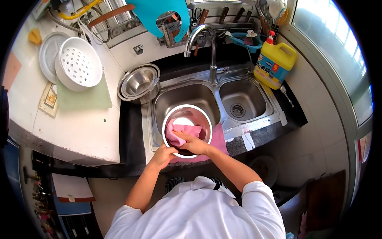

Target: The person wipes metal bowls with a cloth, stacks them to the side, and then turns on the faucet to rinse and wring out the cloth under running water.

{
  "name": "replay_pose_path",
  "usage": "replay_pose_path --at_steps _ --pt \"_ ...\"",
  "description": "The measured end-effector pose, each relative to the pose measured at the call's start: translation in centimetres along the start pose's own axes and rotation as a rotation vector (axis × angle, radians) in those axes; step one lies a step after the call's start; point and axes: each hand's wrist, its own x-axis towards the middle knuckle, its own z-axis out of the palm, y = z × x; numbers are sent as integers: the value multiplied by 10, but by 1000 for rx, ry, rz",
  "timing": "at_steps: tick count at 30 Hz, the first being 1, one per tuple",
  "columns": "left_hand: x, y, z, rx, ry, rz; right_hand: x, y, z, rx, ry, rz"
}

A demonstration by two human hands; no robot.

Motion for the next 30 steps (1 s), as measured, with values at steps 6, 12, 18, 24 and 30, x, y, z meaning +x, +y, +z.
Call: replay_pose_path --at_steps 6,12,18,24,30 --pt "-6 10 -8 87 -38 93 -18 -21 -21 -494 -293 -28" --pt "-5 -8 0 220 87 224 -26 -9 -33 -1539 -61 -317" --pt "-6 -17 -9 77 43 -22 -5 -13 -26 -1698 397 -488" --pt "-7 -21 -15 -32 -51 -101 15 1 1 -1148 508 -388" --pt "-12 -7 -23 49 -33 -75 -6 0 11 -834 -104 -294"
